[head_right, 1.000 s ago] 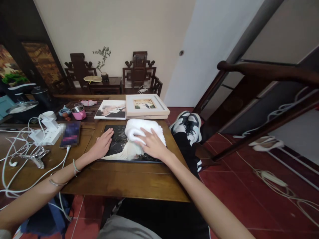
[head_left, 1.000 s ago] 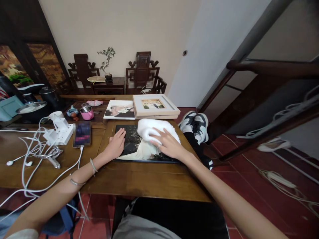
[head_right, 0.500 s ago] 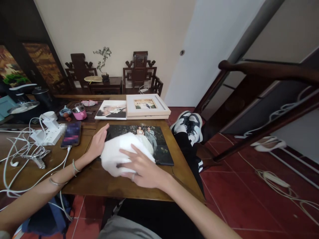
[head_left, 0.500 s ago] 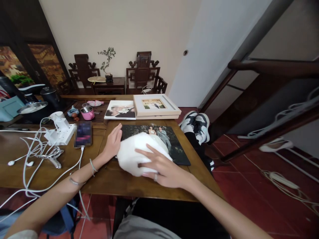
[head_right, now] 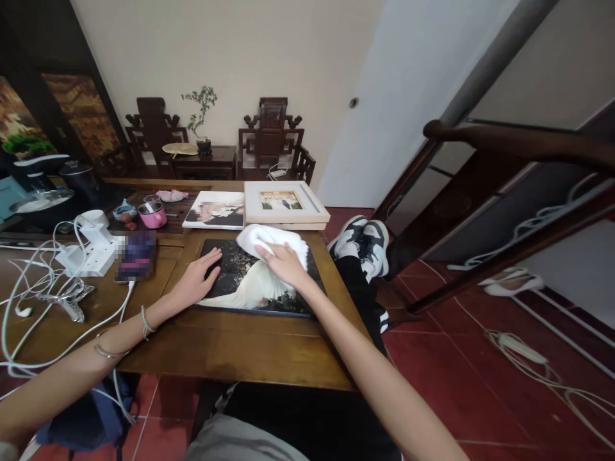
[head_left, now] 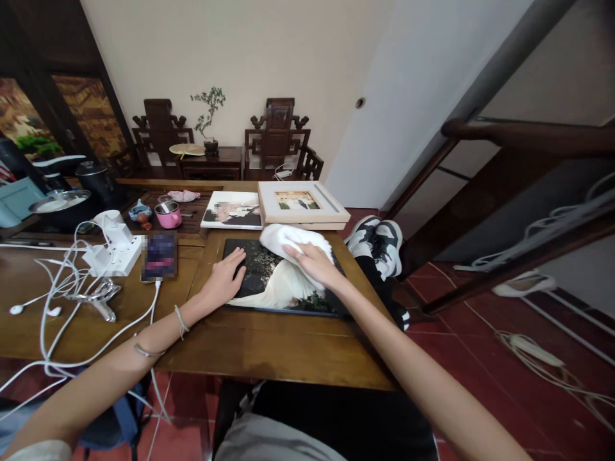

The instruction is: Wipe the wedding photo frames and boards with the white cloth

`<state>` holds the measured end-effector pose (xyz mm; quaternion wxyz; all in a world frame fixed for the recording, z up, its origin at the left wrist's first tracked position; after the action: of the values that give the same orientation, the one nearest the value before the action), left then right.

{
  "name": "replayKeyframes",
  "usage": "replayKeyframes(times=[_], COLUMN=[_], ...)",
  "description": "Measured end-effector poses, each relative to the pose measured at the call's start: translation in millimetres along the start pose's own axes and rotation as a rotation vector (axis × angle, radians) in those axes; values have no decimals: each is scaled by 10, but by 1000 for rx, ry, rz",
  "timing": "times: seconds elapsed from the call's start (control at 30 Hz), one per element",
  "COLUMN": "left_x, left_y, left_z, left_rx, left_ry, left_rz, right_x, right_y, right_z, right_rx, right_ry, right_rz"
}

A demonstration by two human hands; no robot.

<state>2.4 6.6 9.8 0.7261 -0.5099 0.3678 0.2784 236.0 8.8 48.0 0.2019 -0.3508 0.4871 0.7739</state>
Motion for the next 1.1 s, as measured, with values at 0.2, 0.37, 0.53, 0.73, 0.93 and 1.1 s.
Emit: replayKeyframes(times=[0.2, 0.37, 0.53, 0.73, 0.93, 1.1], left_x=[-36, -9, 20, 29, 37, 21], left_y=[-33, -16, 11, 30, 34, 44], left_z=[10, 9, -9, -10, 0, 8], left_rx=[53, 21, -22, -50, -37, -24], left_ry=[-35, -22, 5, 5, 3, 23], left_rz=[-11, -11, 0, 7, 19, 36], right_x=[334, 108, -347, -366, -337, -393], right_y=[399, 35, -638, -376, 252, -31], right_z=[509, 211, -202, -970, -1611, -1187], right_rx=[-122, -94, 105, -154, -378, -275], right_ry=[83, 67, -37, 65, 288, 251], right_rz=[102, 104, 18, -240, -226, -218])
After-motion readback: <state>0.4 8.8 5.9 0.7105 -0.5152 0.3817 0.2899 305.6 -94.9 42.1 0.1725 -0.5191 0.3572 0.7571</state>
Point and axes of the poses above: each hand's wrist, its own z-axis towards the middle knuckle, its own x-axis out of the palm, y = z × x, the point moved 1 cm from there along z, towards the middle knuckle, and after that the axes turned 11 degrees about -x, right-handed, at the moved point
